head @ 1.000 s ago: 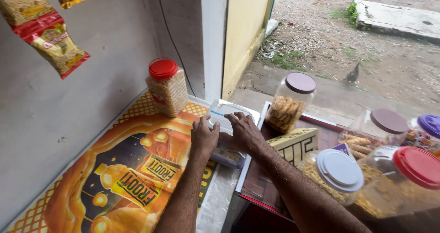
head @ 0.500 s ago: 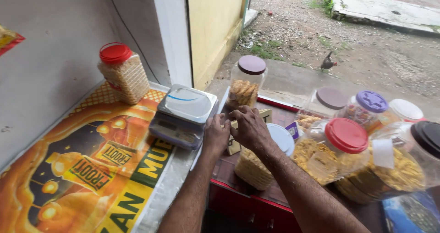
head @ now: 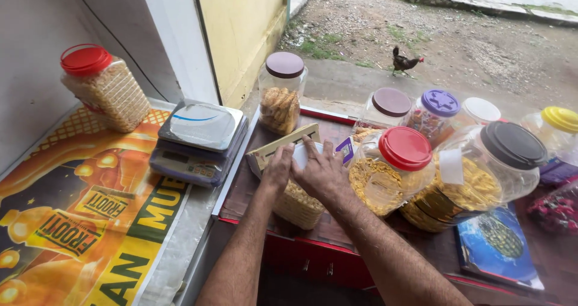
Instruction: Restocking and organizing various snack jars and chip packets on shelves in a small grocery store.
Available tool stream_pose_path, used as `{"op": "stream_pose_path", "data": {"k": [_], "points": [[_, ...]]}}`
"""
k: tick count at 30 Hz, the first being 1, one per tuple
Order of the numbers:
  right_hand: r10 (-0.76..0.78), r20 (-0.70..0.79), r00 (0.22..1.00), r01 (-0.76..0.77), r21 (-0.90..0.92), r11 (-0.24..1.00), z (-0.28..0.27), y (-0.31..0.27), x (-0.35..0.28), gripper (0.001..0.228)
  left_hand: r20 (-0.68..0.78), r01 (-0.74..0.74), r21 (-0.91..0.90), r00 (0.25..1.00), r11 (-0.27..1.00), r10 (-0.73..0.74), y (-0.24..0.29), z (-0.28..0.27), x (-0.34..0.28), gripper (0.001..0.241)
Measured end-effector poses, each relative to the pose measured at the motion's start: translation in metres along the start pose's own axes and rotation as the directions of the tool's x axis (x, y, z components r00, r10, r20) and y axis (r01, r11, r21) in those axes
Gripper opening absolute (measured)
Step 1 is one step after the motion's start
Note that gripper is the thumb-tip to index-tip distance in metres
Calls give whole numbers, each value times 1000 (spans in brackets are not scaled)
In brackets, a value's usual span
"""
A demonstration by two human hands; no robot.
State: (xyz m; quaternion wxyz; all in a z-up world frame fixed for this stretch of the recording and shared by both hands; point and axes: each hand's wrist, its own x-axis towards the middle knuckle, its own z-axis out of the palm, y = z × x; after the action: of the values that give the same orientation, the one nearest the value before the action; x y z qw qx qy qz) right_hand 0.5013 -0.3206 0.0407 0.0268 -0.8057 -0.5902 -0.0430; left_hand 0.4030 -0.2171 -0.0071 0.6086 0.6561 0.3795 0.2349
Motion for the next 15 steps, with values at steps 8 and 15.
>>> {"op": "stream_pose_path", "data": {"k": [8,15], "points": [[223,238,945,-283,257,924,-47,-16,-2,104,157,116,-138,983,984,-94,-7,-11,6,75],[120,132,984,-157,322,934,-52,-27,3,103,93,184,-167,981,969,-170,-10,-28,16,71]]}}
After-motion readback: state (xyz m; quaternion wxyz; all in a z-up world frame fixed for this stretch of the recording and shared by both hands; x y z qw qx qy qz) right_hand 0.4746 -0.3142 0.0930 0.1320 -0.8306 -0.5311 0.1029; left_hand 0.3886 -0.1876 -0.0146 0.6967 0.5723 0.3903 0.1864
